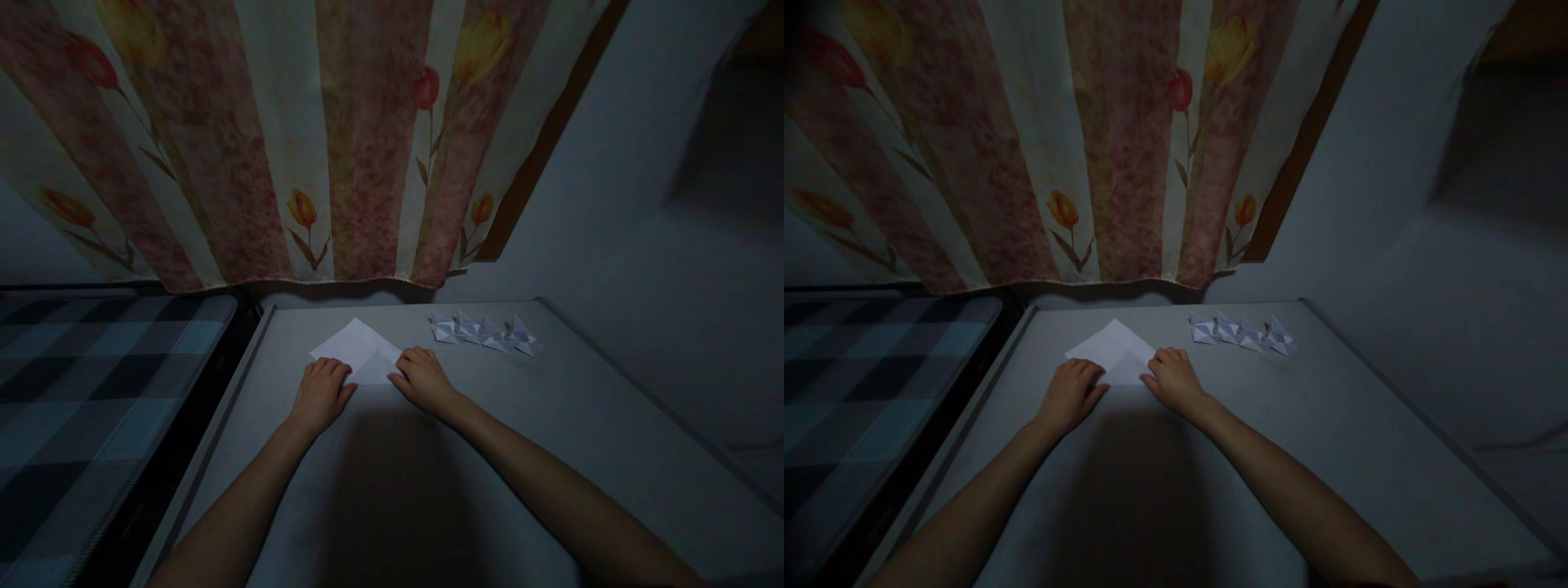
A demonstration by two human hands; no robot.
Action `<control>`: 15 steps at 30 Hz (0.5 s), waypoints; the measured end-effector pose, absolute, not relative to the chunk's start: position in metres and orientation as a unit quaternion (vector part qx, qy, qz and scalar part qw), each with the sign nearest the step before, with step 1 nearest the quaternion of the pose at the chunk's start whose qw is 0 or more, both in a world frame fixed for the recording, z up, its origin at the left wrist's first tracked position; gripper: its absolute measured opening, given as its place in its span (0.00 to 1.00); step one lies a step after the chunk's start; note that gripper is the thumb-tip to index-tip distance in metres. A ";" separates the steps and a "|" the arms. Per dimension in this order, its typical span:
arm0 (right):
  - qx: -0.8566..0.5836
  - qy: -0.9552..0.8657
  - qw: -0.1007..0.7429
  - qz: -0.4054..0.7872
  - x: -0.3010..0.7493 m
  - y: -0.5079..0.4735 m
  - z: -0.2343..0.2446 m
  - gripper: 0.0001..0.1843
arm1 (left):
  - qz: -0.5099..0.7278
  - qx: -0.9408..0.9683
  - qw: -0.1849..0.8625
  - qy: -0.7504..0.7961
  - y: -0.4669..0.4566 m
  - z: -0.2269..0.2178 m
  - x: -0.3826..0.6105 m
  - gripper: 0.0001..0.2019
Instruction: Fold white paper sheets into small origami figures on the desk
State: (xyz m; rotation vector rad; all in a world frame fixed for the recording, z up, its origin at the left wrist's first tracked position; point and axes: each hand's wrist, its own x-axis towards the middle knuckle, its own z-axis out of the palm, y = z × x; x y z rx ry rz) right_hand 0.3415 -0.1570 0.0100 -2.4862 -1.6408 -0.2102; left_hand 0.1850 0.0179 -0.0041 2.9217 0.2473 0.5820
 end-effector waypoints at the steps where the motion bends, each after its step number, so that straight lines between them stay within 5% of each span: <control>1: -0.833 -0.544 0.069 -0.074 0.341 -0.155 0.010 0.16 | 0.196 0.975 0.072 0.081 0.018 -0.005 0.185 0.14; 11: -0.856 -0.495 0.008 -0.151 0.326 -0.140 0.024 0.15 | 0.144 0.988 0.063 0.000 0.018 -0.008 0.185 0.14; 15: -0.838 -0.540 -0.011 -0.083 0.302 -0.135 0.020 0.10 | 0.112 0.992 0.058 -0.002 0.010 -0.004 0.185 0.17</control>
